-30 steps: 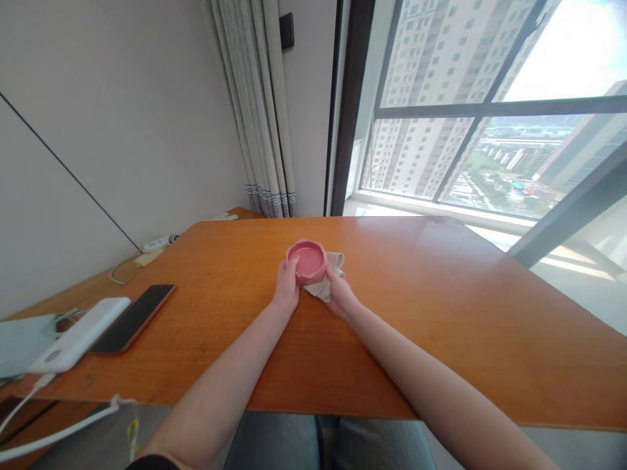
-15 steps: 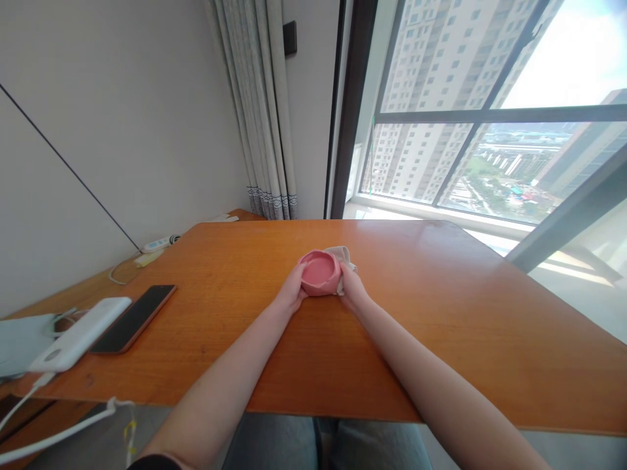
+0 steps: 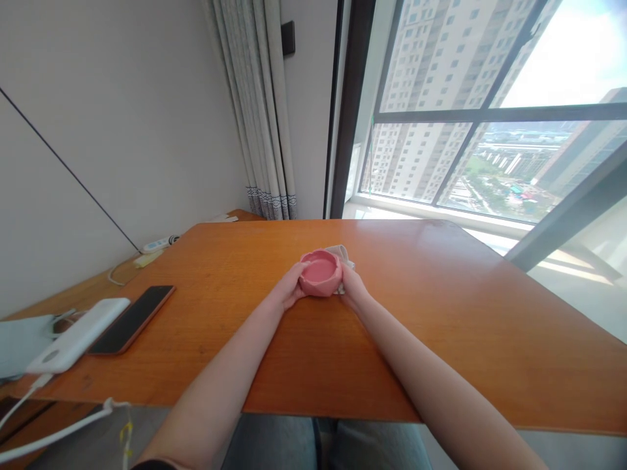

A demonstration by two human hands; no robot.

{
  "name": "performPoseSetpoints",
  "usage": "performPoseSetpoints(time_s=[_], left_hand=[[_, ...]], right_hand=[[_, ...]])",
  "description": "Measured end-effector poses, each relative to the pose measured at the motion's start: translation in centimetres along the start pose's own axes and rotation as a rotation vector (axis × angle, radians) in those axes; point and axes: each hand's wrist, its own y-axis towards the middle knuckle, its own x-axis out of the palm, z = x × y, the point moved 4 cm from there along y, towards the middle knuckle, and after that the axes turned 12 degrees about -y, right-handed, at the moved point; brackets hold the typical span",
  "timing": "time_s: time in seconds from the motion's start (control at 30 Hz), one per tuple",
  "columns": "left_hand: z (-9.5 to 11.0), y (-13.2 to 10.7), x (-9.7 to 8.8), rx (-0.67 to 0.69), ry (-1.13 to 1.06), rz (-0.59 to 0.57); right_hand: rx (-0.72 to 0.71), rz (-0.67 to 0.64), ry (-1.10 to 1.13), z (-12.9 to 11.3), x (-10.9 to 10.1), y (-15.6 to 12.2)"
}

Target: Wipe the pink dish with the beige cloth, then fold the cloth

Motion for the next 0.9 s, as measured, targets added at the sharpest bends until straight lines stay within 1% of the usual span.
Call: performPoseSetpoints(time_s=[0.13, 0.23, 0.3, 0.37, 0.43, 0.5, 0.57, 0.63, 0.73, 0.8, 0.87, 0.9], left_hand=[[-0.2, 0.7, -0.3, 0.166, -0.123, 0.070], [-0.2, 1.0, -1.1, 0.240, -0.079, 0.185], [0.1, 0.9, -1.6, 0.223, -0.003, 0.229], [0.5, 0.7, -1.8, 0.144, 0.085, 0.199], [0.7, 0.3, -1.5, 0.040, 0.183, 0.122], [0.7, -0.1, -1.0, -0.043, 0.263, 0.031], [0.7, -0.4, -0.4, -0.055, 0.267, -0.035], [0.7, -0.4, 0.0, 0.004, 0.189, -0.042], [0.8, 0.1, -0.2, 0.109, 0.035, 0.019], [0.6, 0.5, -0.6, 0.148, -0.018, 0.095], [0.4, 0.8, -1.2, 0.177, -0.017, 0.175], [0.3, 0.9, -1.4, 0.189, -0.010, 0.196]], right_hand=[[0.014, 0.161, 0.109, 1.1, 1.1, -1.5], [-0.033, 0.150, 0.102, 1.6, 1.8, -2.1], [-0.046, 0.146, 0.090, 1.7, 1.6, -1.8], [-0.045, 0.157, 0.100, 1.5, 1.0, -1.2], [-0.031, 0.165, 0.122, 1.1, 0.2, -0.4], [0.015, 0.165, 0.145, 0.8, -0.3, 0.1], [0.070, 0.152, 0.200, 0.7, -0.1, 0.1], [0.084, 0.133, 0.283, 0.6, 0.5, -0.4], [0.072, 0.083, 0.359, 0.5, 1.6, -1.5], [0.083, 0.075, 0.372, 0.6, 2.0, -2.0], [0.099, 0.108, 0.377, 0.7, 1.8, -2.2], [0.101, 0.130, 0.378, 0.6, 1.7, -2.2]])
